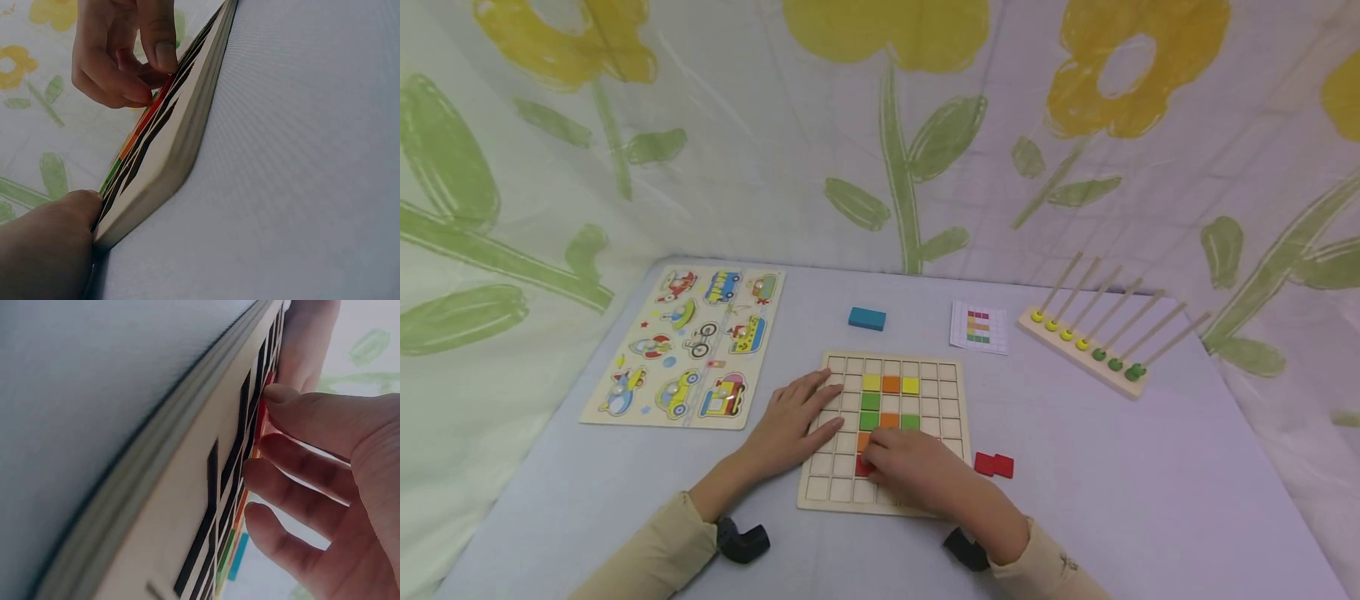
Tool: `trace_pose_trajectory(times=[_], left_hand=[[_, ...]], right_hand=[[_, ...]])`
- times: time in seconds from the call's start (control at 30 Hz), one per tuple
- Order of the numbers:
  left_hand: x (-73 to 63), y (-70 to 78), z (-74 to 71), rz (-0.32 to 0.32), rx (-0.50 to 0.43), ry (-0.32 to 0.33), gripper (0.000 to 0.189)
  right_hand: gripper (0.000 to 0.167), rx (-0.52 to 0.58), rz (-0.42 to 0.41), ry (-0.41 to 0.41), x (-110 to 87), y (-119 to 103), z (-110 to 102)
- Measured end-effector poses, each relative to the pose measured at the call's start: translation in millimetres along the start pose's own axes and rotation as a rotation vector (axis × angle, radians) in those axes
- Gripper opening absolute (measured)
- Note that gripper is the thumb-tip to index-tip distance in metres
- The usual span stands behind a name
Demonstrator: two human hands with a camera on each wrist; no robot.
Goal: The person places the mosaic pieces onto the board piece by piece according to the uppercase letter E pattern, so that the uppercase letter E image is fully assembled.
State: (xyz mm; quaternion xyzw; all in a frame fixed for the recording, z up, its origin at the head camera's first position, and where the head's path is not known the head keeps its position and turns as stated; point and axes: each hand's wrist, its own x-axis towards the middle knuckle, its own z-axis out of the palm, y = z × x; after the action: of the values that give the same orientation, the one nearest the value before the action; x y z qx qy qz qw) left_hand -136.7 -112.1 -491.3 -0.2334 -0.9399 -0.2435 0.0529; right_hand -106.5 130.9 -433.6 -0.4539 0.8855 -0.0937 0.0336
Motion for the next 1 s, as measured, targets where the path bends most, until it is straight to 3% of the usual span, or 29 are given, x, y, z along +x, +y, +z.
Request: trace_pose_trajectory(times=[0.2, 0.5, 0.73, 1.0], left_hand=[[0.6, 0.9, -1.5, -0.005, -0.001, -0.010, 0.053], [1.1, -1.1, -0.6, 0.000, 0.005, -0.017, 0.054], [1.0, -1.4, -0.5, 0.010, 0.013, -0.011, 0.054], [0.9, -1.4, 0.1, 0.008, 0.013, -0.013, 0.054]], right_hand=[[0.019, -0.031, 0.093, -0.019, -16.2, 11, -8], [0.023, -0.037, 0.252, 0.070, -72.2, 38, -26], [0.029, -0.032, 0.498, -0.035, -107.2, 49, -28], [0.032, -0.036, 0.518, -0.020, -128.5, 59, -23]])
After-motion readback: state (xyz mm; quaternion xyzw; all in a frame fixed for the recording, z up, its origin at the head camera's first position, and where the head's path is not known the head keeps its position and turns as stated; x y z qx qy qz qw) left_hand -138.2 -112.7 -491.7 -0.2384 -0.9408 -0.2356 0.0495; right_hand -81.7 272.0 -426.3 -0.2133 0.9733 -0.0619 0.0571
